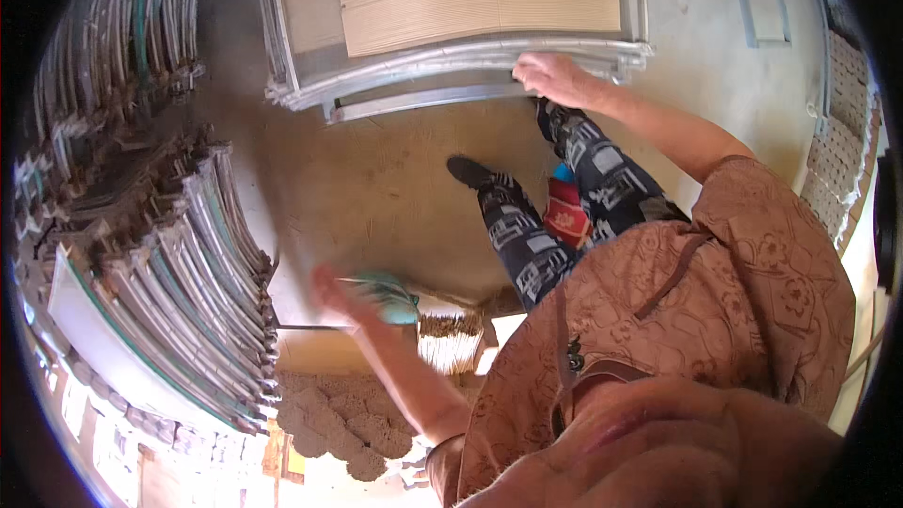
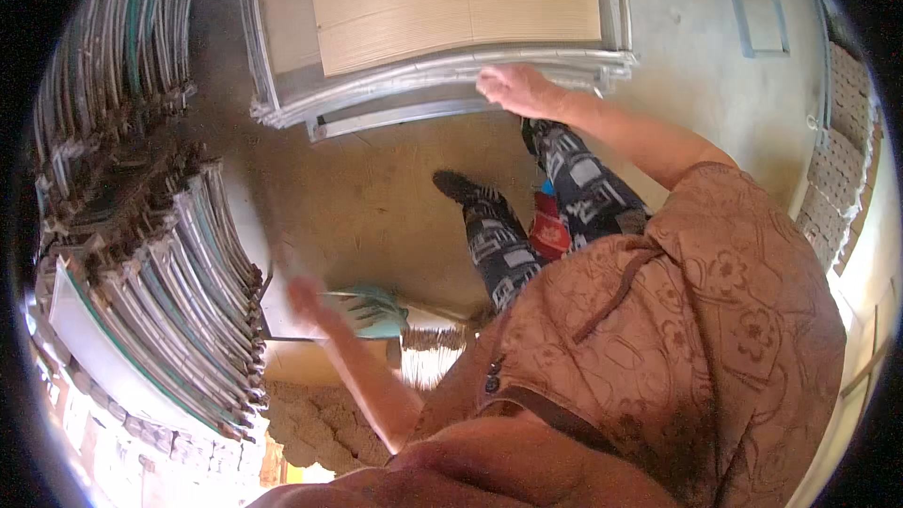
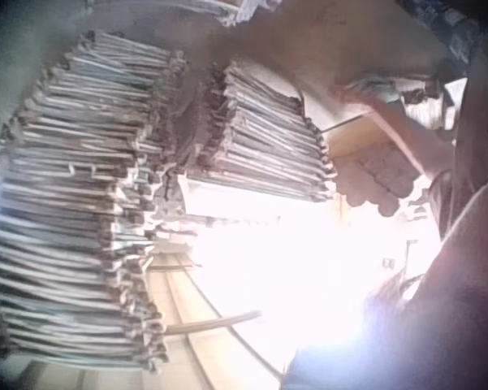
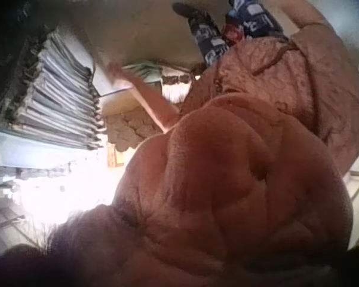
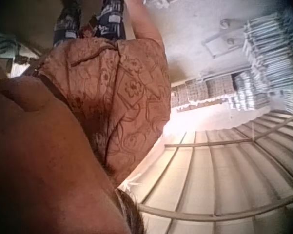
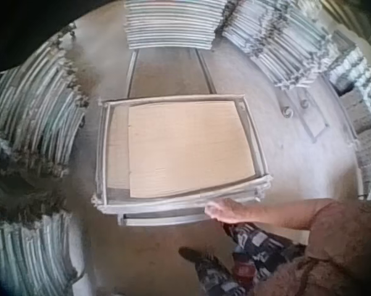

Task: The person lifts mesh frames, gathers sticks from the screens by hand, aligns and stacks them on a table, and secures the bundled sticks with rubber bands.

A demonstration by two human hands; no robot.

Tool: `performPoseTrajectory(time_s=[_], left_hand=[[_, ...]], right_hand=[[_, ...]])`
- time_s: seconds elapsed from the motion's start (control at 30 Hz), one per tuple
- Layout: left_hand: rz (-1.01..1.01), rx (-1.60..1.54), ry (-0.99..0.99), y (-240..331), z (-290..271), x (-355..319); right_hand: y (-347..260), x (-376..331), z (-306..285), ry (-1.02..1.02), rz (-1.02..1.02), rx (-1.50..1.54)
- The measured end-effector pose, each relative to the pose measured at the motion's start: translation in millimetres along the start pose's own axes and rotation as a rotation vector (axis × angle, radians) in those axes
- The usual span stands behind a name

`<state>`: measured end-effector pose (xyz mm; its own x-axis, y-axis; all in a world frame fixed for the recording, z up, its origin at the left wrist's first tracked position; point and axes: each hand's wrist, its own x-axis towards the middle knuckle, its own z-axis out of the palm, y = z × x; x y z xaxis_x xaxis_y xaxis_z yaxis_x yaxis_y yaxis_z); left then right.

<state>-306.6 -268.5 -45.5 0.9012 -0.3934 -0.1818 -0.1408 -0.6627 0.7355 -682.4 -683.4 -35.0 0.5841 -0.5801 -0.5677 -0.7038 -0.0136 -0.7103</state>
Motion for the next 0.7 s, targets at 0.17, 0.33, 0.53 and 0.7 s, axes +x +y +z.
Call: performPoseTrajectory(time_s=[0.17, 0.33, 0.53, 0.7], left_hand=[[-0.868, -1.026, -0.504, 174.9, 270.0, -55.8], [-0.992, -1.165, -0.642, 188.6, 348.8, -106.0], [-1.179, -1.232, -0.963, 219.4, 402.1, -194.1], [-1.118, -1.17, -0.711, 151.9, 367.7, -164.4]], right_hand=[[14.1, 100.9, -66.3, 0.144, 0.124, 0.554], [4.8, 244.2, -75.3, 0.796, -0.081, 0.367], [49.7, 439.3, -143.1, 1.701, -0.477, -0.094], [-147.9, 290.6, 172.5, -0.08, -1.041, 0.112]])
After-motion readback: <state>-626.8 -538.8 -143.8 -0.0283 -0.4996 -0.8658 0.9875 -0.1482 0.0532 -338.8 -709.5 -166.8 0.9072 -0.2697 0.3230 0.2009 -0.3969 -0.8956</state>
